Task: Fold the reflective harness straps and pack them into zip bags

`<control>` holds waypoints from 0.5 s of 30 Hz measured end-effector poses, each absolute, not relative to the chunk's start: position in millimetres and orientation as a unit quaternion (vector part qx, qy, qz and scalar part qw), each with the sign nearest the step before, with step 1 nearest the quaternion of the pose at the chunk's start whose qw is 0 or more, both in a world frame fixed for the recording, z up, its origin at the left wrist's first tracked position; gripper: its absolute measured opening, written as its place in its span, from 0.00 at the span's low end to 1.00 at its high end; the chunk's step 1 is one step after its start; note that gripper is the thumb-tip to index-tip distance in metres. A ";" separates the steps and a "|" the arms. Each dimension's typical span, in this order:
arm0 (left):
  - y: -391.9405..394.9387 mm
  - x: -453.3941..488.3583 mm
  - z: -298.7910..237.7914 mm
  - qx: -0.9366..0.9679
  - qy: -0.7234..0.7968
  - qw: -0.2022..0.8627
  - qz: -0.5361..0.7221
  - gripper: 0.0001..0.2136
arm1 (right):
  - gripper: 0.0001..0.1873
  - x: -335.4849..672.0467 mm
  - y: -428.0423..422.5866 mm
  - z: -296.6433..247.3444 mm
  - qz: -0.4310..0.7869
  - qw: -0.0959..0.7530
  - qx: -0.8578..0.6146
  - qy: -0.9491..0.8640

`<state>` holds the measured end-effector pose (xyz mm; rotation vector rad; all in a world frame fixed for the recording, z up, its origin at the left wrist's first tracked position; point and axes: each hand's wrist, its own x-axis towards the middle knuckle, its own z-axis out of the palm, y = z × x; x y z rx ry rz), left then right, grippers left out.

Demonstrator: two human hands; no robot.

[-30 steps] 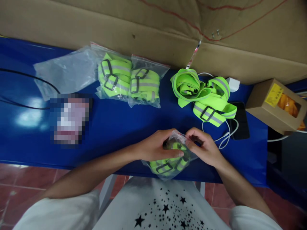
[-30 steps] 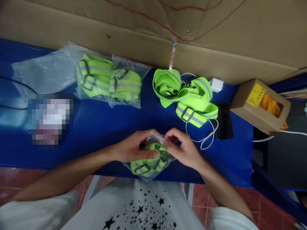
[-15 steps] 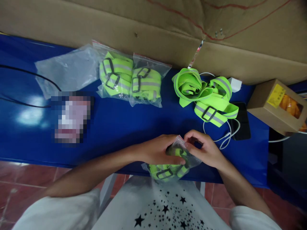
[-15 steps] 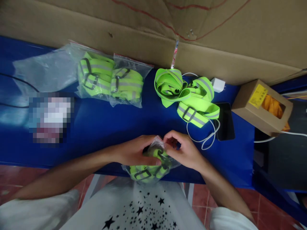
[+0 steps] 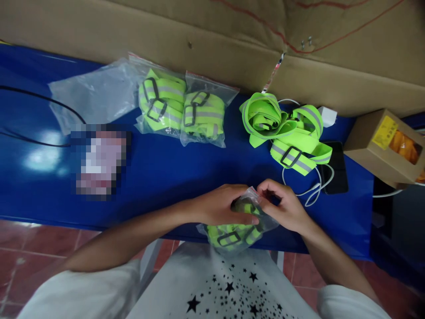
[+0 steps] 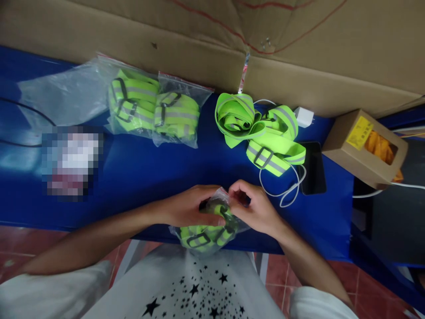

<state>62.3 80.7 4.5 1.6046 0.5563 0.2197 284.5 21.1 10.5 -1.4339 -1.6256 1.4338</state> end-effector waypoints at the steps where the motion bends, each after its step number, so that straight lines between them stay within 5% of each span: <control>1: 80.9 62.2 4.5 0.709 0.244 0.654 0.101 0.18 | 0.02 285.3 21.6 11.5 0.535 0.265 -0.529 -0.603; 15: 82.6 60.1 3.8 0.590 0.362 0.695 0.195 0.11 | 0.04 285.7 21.3 12.4 0.554 0.260 -0.514 -0.601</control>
